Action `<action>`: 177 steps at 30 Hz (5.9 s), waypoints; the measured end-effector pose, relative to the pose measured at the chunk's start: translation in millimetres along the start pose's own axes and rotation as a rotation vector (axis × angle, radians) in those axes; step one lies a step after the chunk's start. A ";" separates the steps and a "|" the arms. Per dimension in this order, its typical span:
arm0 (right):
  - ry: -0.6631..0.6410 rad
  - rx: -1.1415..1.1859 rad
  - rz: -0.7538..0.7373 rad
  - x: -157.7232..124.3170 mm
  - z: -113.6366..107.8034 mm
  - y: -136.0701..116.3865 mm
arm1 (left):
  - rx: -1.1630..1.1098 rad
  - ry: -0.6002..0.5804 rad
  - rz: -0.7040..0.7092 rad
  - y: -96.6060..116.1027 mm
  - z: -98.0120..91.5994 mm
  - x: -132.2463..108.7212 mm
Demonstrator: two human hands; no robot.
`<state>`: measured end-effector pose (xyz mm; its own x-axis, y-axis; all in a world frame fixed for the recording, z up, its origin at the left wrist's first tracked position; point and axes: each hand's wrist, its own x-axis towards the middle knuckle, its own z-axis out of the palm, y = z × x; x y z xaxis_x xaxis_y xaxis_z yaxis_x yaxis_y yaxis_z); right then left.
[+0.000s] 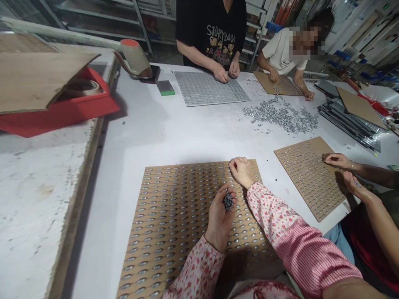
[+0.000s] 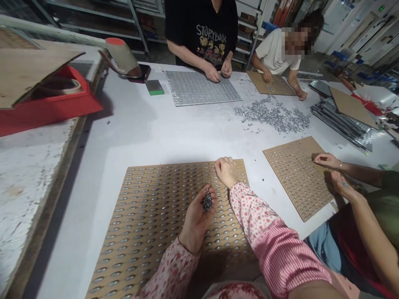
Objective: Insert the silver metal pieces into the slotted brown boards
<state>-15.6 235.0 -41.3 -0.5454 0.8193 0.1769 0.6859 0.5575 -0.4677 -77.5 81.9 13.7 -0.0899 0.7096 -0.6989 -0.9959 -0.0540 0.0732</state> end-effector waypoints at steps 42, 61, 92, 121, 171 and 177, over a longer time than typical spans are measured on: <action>-0.065 0.494 0.185 23.0 0.7 8.8 | 0.107 0.053 0.077 1.4 -3.2 2.4; 0.013 0.128 0.066 15.4 -4.1 -1.4 | 0.102 0.030 0.115 -0.4 -7.7 5.9; -0.123 0.714 0.212 -9.4 -42.4 33.9 | 0.033 0.009 0.009 -0.3 3.3 -0.6; -0.320 0.167 -0.279 4.7 -33.8 40.6 | 0.119 0.077 -0.004 -3.7 6.7 -6.5; -0.546 0.958 0.110 -46.3 -56.3 -4.7 | 0.143 0.002 0.077 -11.2 -5.2 0.9; -0.341 1.003 0.272 -38.9 -48.5 -3.8 | 0.171 -0.031 0.059 -11.2 -3.6 0.1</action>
<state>26.4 207.5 -4.4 -0.6457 0.7325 -0.2158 0.1837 -0.1253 -0.9750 -66.4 80.0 10.2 -0.1449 0.7301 -0.6678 -0.9717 0.0223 0.2352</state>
